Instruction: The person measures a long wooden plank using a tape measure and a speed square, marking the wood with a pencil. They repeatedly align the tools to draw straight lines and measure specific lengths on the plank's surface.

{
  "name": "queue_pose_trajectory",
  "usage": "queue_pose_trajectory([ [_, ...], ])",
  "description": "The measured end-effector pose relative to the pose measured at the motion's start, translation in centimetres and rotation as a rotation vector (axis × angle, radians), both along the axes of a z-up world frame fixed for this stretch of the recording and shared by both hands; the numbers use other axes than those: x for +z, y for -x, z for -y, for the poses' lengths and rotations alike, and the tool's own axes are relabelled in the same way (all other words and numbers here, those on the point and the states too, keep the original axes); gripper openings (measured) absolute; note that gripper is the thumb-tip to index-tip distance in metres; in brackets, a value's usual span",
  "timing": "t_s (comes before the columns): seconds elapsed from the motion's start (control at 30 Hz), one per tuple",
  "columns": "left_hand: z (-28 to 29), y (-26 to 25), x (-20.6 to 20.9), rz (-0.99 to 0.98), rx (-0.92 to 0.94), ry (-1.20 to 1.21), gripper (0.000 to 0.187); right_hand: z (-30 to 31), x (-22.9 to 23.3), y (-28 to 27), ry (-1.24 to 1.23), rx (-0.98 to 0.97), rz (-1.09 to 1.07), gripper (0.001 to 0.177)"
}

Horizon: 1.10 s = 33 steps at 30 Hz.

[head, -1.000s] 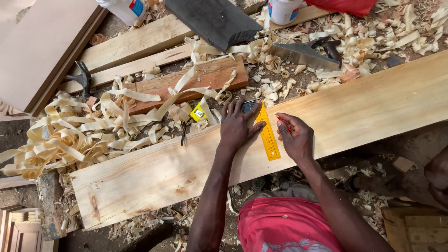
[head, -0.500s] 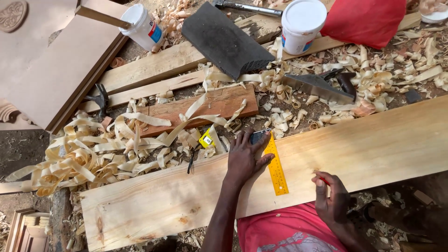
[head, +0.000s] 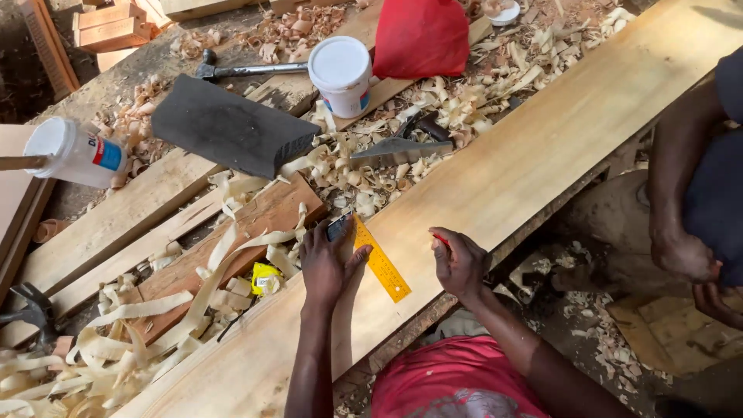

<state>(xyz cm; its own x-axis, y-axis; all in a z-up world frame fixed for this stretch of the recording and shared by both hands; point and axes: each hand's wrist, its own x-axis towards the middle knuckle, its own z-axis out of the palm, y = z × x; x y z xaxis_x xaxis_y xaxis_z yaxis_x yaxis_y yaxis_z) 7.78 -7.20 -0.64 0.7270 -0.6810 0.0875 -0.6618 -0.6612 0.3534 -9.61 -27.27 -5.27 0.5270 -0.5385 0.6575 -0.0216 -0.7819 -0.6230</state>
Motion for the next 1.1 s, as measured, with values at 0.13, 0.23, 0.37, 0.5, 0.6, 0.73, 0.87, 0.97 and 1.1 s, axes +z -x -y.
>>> queue_pose_trajectory([
  [0.13, 0.0, 0.1, 0.5, 0.044, 0.011, 0.008, 0.069, -0.1, -0.7, 0.3, -0.076, -0.005, -0.101, 0.018],
  [0.23, -0.8, 0.6, -0.8, 0.029, 0.036, 0.033, 0.071, -0.9, -0.1, 0.9, -0.179, 0.022, -0.211, 0.018],
  [0.37, -0.5, 0.5, -1.5, -0.003, 0.047, 0.061, 0.067, -1.2, 2.4, -0.4, -0.435, 0.118, -0.354, 0.022],
  [0.5, -0.6, 0.4, -2.0, 0.019, 0.047, 0.063, 0.066, -1.9, 3.1, -2.8, -0.438, 0.231, -0.261, 0.009],
  [0.6, -0.6, 0.6, -2.2, 0.014, 0.05, 0.054, 0.068, -1.9, 1.6, -4.5, -0.329, 0.279, -0.244, 0.012],
  [0.73, -0.6, 0.7, -0.8, -0.043, 0.049, 0.021, 0.067, -1.9, 0.3, -6.7, -0.272, 0.34, -0.232, 0.019],
  [0.87, -0.8, 0.9, -0.6, -0.082, 0.048, 0.036, 0.067, -2.2, 0.5, -7.1, -0.252, 0.388, -0.285, 0.021],
  [0.97, -0.7, 0.7, -0.3, -0.09, 0.052, 0.031, 0.066, -2.3, 0.7, -7.1, -0.333, 0.413, -0.287, 0.021],
  [1.1, -0.7, 0.7, 0.0, -0.144, 0.045, 0.089, 0.065, -2.3, 1.2, -5.4, -0.512, 0.397, -0.228, 0.02],
])
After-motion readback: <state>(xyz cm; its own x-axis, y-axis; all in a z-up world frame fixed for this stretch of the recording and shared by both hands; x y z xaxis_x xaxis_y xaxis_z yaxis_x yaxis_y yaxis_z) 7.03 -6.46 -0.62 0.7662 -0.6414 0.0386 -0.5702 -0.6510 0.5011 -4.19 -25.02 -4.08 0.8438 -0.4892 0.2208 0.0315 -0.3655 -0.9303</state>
